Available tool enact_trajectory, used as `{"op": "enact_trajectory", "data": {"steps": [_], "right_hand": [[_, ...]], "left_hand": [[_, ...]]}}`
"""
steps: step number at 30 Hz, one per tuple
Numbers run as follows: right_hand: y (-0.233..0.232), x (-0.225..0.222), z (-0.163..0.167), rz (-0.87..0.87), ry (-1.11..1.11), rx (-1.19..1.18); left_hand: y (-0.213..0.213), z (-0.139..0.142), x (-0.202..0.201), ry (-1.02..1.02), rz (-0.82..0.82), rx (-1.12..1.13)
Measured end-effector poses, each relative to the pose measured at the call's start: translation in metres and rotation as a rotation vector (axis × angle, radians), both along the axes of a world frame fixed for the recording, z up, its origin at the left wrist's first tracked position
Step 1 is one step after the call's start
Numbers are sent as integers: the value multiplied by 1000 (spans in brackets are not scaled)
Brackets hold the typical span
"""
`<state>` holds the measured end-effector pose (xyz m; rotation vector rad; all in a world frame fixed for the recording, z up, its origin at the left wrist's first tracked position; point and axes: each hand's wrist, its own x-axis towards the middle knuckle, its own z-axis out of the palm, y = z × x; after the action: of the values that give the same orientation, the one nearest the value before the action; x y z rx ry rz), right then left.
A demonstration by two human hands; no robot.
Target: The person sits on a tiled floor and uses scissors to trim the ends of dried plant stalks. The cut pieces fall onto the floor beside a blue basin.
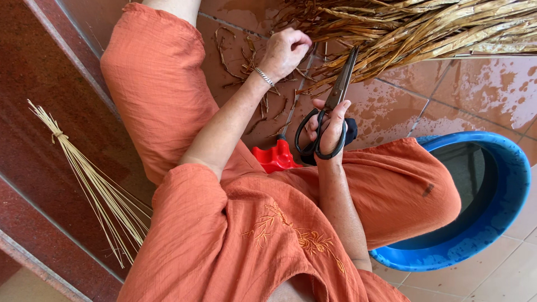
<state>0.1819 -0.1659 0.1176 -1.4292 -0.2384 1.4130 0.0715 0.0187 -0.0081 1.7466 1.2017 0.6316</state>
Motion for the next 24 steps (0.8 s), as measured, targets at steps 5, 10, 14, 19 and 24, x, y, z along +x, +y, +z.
{"op": "enact_trajectory", "data": {"steps": [5,10,14,19,24], "right_hand": [[-2,0,2,-9,-60,-18],[-3,2,4,-3,-82,-20],[-6,2,4,-9,-63,-4],[-7,1,5,-14,-69,5],[-6,3,7,-2,-81,0]], "left_hand": [[2,-2,27,204,105,384],[3,-3,18,34,-16,-74],[2,0,-9,-465,-172,-656],[3,12,-31,-445,-229,-898],[-2,9,-31,-485,-191,-949]]}}
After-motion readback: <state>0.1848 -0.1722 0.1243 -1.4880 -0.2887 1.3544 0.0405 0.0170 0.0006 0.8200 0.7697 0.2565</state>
